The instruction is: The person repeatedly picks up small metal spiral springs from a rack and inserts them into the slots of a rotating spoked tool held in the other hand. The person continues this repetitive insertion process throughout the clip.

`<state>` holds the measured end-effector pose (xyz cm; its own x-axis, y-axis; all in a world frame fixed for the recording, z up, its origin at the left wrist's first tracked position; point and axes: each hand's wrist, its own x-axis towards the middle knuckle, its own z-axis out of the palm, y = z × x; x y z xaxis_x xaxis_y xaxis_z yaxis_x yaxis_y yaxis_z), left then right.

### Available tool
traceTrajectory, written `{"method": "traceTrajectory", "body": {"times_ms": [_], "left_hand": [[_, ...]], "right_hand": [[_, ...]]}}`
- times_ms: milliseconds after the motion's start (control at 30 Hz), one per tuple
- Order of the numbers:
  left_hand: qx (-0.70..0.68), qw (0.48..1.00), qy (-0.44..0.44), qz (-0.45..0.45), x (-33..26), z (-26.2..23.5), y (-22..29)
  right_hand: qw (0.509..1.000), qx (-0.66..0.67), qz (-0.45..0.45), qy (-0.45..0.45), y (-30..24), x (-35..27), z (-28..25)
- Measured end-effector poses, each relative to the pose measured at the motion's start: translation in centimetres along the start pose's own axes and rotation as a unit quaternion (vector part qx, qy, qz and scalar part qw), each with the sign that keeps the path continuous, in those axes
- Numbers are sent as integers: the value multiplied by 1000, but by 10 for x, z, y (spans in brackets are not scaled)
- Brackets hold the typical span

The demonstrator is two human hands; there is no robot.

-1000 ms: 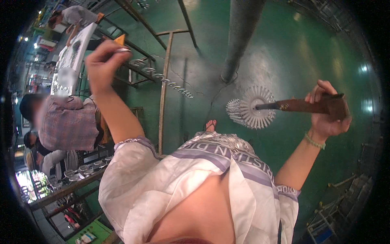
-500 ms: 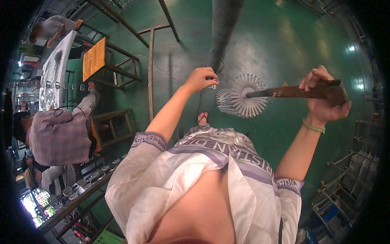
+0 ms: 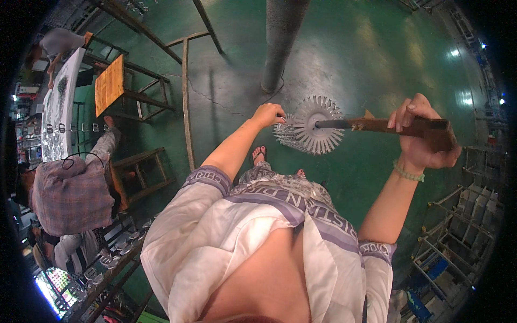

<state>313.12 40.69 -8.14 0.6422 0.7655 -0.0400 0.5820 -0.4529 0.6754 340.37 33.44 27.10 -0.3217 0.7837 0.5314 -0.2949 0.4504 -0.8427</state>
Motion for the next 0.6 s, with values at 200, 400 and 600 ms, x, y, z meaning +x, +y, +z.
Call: {"method": "traceTrajectory", "body": {"times_ms": [200, 400, 600], "left_hand": [[2, 999, -30, -11, 8, 12, -9], [0, 999, -52, -5, 8, 13, -9], [19, 997, -73, -16, 7, 23, -5]], "right_hand": [[1000, -1, -12, 13, 3, -1, 1], [1000, -5, -9, 18, 4, 2, 4], [1000, -3, -11, 7, 6, 8, 7]]}}
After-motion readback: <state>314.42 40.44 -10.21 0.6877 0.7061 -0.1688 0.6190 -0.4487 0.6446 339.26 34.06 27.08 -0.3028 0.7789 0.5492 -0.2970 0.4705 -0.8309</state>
